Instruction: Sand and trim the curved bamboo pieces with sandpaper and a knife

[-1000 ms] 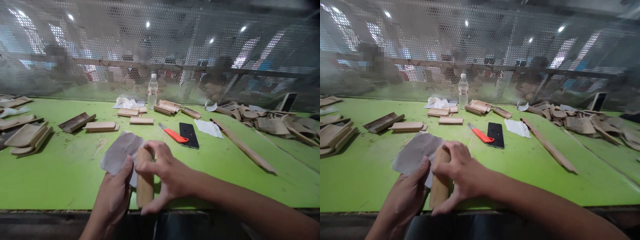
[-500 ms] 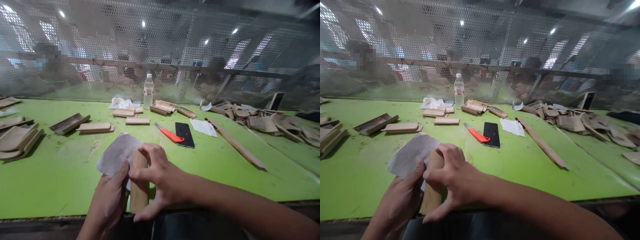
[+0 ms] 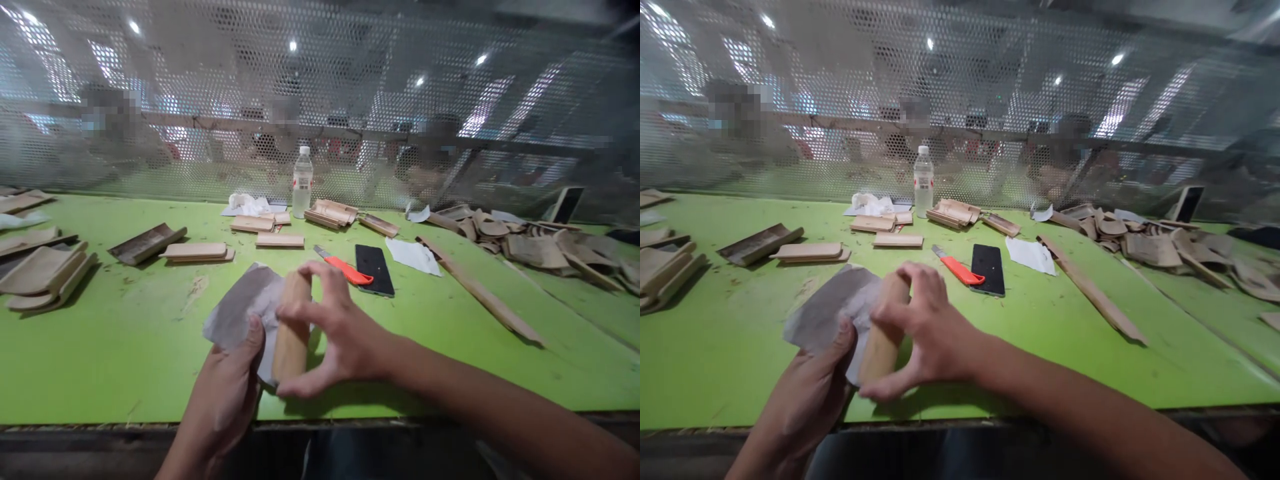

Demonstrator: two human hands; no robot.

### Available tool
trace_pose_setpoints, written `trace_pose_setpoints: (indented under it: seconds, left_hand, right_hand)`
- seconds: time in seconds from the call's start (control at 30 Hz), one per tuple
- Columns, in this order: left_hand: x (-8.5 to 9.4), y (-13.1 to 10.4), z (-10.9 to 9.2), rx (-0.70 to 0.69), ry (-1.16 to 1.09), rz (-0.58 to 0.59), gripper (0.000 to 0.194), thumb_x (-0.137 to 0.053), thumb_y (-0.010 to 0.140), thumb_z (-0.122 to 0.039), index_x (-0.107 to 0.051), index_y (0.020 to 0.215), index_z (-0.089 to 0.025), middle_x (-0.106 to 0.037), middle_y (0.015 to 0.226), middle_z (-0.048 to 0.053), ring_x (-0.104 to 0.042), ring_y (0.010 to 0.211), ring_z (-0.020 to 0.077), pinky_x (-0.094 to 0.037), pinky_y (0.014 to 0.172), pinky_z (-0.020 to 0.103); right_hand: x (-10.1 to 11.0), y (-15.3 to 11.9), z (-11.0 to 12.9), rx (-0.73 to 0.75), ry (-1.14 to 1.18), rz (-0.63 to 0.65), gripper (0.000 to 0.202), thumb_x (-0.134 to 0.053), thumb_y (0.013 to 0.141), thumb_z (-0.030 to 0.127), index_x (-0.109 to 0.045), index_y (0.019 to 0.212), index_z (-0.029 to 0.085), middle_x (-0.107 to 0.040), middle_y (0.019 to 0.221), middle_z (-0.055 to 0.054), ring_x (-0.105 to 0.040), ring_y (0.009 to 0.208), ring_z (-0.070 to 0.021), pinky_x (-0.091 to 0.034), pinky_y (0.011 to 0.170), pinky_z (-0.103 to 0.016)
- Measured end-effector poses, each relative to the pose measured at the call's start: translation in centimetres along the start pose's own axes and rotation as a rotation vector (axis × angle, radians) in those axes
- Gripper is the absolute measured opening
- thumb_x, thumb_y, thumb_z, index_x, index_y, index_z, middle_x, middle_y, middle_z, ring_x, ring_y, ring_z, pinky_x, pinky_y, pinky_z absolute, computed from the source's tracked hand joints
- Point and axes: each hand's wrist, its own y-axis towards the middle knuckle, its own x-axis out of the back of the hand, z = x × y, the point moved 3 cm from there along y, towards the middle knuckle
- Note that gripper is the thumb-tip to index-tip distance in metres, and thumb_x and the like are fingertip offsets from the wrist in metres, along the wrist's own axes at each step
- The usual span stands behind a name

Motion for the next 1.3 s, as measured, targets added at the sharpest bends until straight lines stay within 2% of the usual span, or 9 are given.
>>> trace_pose_setpoints:
  seconds: [0.1, 0.3, 0.43, 0.57, 0.73, 0.87, 0.97, 1.1, 1.3]
  left_hand:
    - [-0.2, 0.0, 0.1, 0.022, 0.034, -0.007, 0.049, -0.085, 0.076, -0.039, -0.075, 0.120, -0.019, -0.079, 0.109, 0.010, -0.070, 0.109, 0.0363, -0.059, 0.083, 0.037]
    - [-0.9, -0.1, -0.2, 0.036, 0.003, 0.108, 0.059, -0.087, 0.074, -0.043, -0.073, 0.126, -0.018, -0.078, 0.115, 0.012, -0.071, 0.108, 0.0343, -0.058, 0.088, 0.037]
    - [-0.8, -0.3, 0.2, 0.071, -0.040, 0.099, 0.075, -0.090, 0.072, -0.045, -0.065, 0.136, -0.014, -0.077, 0.114, 0.014, -0.073, 0.101, 0.0328, -0.060, 0.084, 0.037]
    - [-1.0, -0.6, 0.2, 0.093, -0.078, 0.089, 0.078, -0.090, 0.072, -0.045, -0.063, 0.139, -0.015, -0.078, 0.114, 0.014, -0.075, 0.096, 0.0316, -0.061, 0.079, 0.035]
    - [-1.2, -0.7, 0.2, 0.075, -0.038, 0.080, 0.074, -0.088, 0.073, -0.051, -0.067, 0.134, -0.015, -0.077, 0.116, 0.014, -0.073, 0.104, 0.0349, -0.061, 0.082, 0.038]
    - [-1.1, -0.4, 0.3, 0.026, -0.019, 0.092, 0.070, -0.086, 0.074, -0.052, -0.069, 0.131, -0.016, -0.075, 0.122, 0.014, -0.069, 0.113, 0.0356, -0.059, 0.090, 0.040]
    - [-1.2, -0.2, 0.2, 0.025, -0.005, 0.114, 0.068, -0.086, 0.073, -0.055, -0.070, 0.128, -0.017, -0.075, 0.123, 0.013, -0.069, 0.113, 0.0361, -0.059, 0.090, 0.041]
    - [-1.2, -0.1, 0.1, -0.009, -0.022, 0.091, 0.065, -0.084, 0.076, -0.055, -0.071, 0.129, -0.018, -0.077, 0.120, 0.011, -0.070, 0.111, 0.0334, -0.057, 0.093, 0.039]
    - [-1.1, 0.0, 0.5, 0.001, -0.057, 0.138, 0.072, -0.086, 0.075, -0.052, -0.067, 0.135, -0.018, -0.076, 0.121, 0.012, -0.072, 0.105, 0.0306, -0.056, 0.093, 0.038]
  right_hand:
    - [0.0, 0.2, 0.2, 0.081, 0.006, 0.047, 0.076, -0.087, 0.054, 0.074, -0.072, 0.113, 0.029, -0.025, 0.144, -0.012, -0.032, 0.138, -0.0413, -0.031, 0.115, -0.061]
    - [1.3, 1.2, -2.0, -0.138, -0.008, -0.080, 0.081, -0.089, 0.056, 0.069, -0.069, 0.122, 0.028, -0.031, 0.138, -0.013, -0.034, 0.136, -0.0408, -0.030, 0.116, -0.062]
    - [1.9, 1.2, -3.3, -0.265, 0.096, -0.101, 0.079, -0.088, 0.060, 0.069, -0.067, 0.125, 0.028, -0.031, 0.139, -0.013, -0.033, 0.141, -0.0392, -0.029, 0.119, -0.059]
    - [2.2, 1.1, -3.8, -0.340, 0.210, -0.079, 0.077, -0.087, 0.062, 0.069, -0.064, 0.126, 0.031, -0.034, 0.139, -0.011, -0.041, 0.139, -0.0351, -0.032, 0.120, -0.055]
    - [2.6, 1.3, -4.0, -0.343, 0.170, -0.084, 0.074, -0.088, 0.061, 0.069, -0.067, 0.121, 0.031, -0.034, 0.138, -0.010, -0.043, 0.138, -0.0355, -0.035, 0.119, -0.056]
    - [2.8, 1.1, -3.9, -0.319, 0.054, -0.130, 0.072, -0.086, 0.063, 0.071, -0.071, 0.118, 0.027, -0.031, 0.142, -0.013, -0.034, 0.143, -0.0412, -0.034, 0.119, -0.061]
    - [2.1, 0.8, -2.8, -0.230, 0.006, -0.133, 0.072, -0.085, 0.065, 0.069, -0.071, 0.121, 0.027, -0.029, 0.145, -0.014, -0.033, 0.144, -0.0429, -0.037, 0.117, -0.061]
    - [1.0, 0.6, -1.5, -0.071, -0.044, -0.053, 0.074, -0.086, 0.064, 0.069, -0.073, 0.123, 0.026, -0.029, 0.146, -0.016, -0.039, 0.138, -0.0433, -0.040, 0.114, -0.061]
    - [2.0, 0.8, -3.2, -0.204, -0.101, -0.124, 0.072, -0.082, 0.066, 0.072, -0.072, 0.121, 0.025, -0.030, 0.143, -0.017, -0.034, 0.142, -0.0460, -0.040, 0.112, -0.064]
